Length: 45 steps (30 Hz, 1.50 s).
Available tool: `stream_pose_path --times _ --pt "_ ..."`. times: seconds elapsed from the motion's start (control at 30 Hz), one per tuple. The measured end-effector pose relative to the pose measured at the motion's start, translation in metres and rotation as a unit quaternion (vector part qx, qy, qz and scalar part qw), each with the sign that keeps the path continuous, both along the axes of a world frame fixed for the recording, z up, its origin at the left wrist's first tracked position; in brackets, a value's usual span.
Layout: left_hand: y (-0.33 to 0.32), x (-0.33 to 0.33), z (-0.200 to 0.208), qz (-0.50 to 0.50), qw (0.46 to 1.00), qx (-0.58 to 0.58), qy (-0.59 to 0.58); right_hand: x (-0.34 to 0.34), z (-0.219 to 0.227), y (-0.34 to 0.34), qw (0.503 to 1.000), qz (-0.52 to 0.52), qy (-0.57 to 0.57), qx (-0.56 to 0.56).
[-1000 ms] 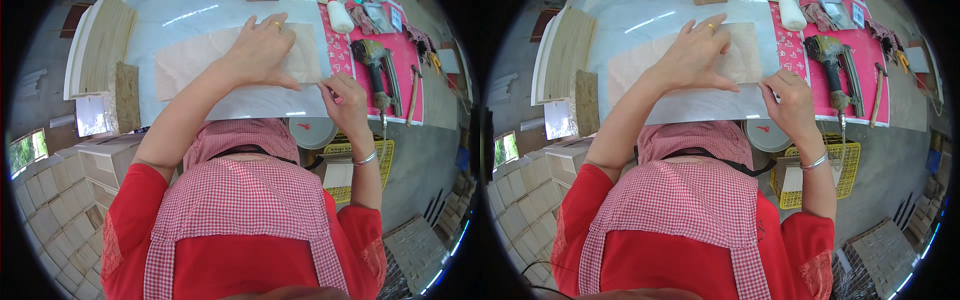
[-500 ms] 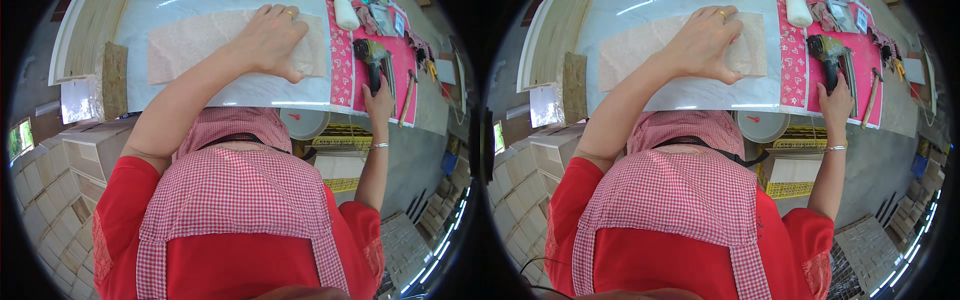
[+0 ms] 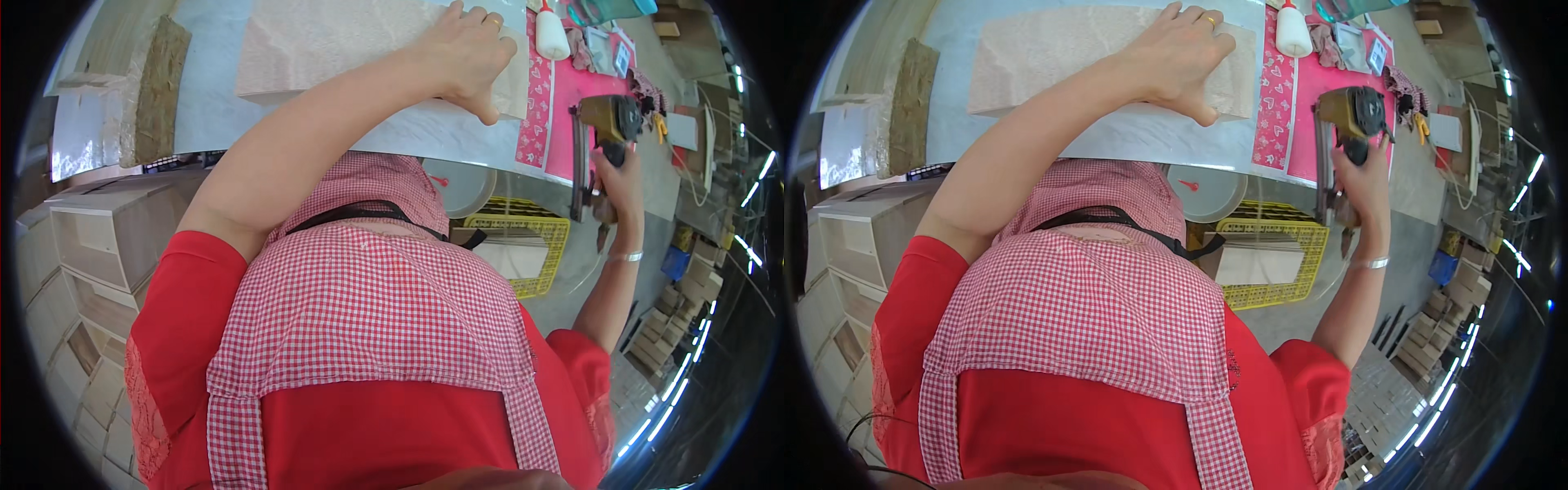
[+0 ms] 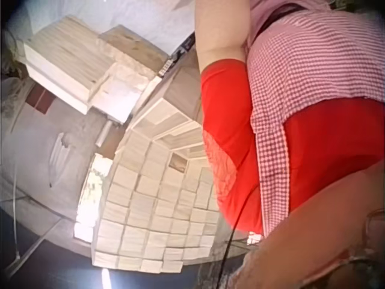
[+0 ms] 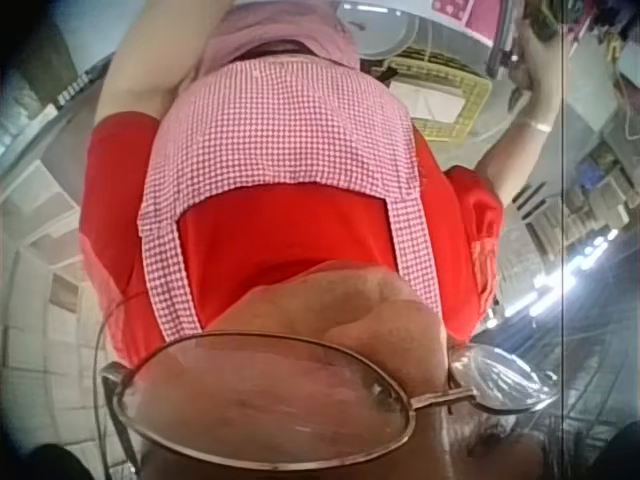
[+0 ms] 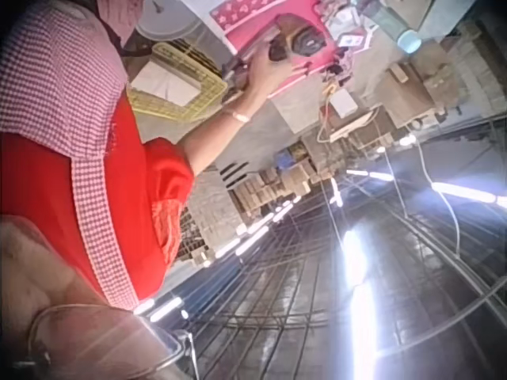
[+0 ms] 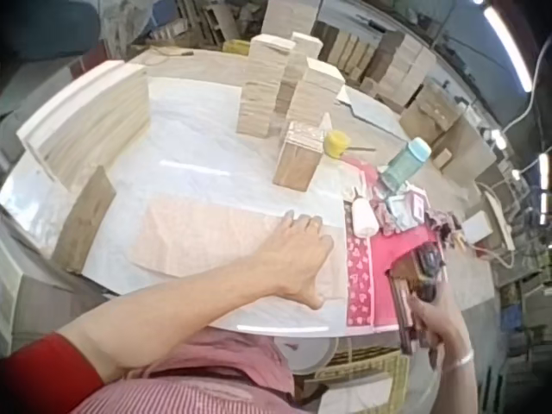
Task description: Assembling wooden boxes using wood glue and a pneumatic nail gun.
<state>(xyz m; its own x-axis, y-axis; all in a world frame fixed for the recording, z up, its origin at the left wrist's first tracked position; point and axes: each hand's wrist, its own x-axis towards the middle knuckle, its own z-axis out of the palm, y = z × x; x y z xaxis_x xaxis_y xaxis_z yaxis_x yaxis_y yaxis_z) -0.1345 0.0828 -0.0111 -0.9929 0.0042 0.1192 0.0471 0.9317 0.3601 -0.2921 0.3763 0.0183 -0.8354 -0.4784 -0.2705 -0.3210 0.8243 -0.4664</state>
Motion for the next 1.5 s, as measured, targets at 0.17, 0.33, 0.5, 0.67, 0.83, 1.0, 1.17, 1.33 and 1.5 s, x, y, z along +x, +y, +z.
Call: stream_pose_path --times 0.17,0.33,0.5,0.67,0.83,1.0,1.17,1.33,1.5 --pt "0.025 0.006 -0.005 0.082 0.99 -0.113 0.017 0.087 0.046 -0.017 0.998 -0.041 -0.006 -0.045" --pt "0.0 -0.001 0.0 -0.005 0.999 0.026 -0.022 0.11 0.054 -0.031 0.99 -0.032 -0.058 -0.126" --pt "0.0 0.001 -0.001 -0.001 0.999 0.039 -0.016 0.112 0.052 -0.036 0.987 0.004 -0.059 -0.148" --pt "0.015 0.005 0.0 0.045 0.998 -0.038 -0.012 0.117 0.057 -0.043 0.989 -0.032 -0.079 -0.117" --pt "0.005 0.005 0.006 0.043 0.998 -0.043 -0.016 0.125 0.053 -0.041 0.989 -0.054 -0.087 -0.106" --pt "-0.003 0.005 -0.007 0.003 0.999 0.033 0.007 0.129 0.052 -0.044 0.994 -0.031 -0.048 -0.094" --pt "-0.051 0.076 0.043 0.025 0.994 -0.049 -0.094 0.133 0.055 -0.045 0.989 -0.025 -0.018 -0.141" --pt "-0.129 0.157 -0.021 -0.165 0.898 0.257 0.317 0.133 0.056 -0.04 0.989 -0.029 -0.018 -0.142" --pt "-0.127 0.17 0.036 0.122 0.981 -0.081 -0.124 0.127 0.056 -0.043 0.994 -0.003 -0.03 -0.105"
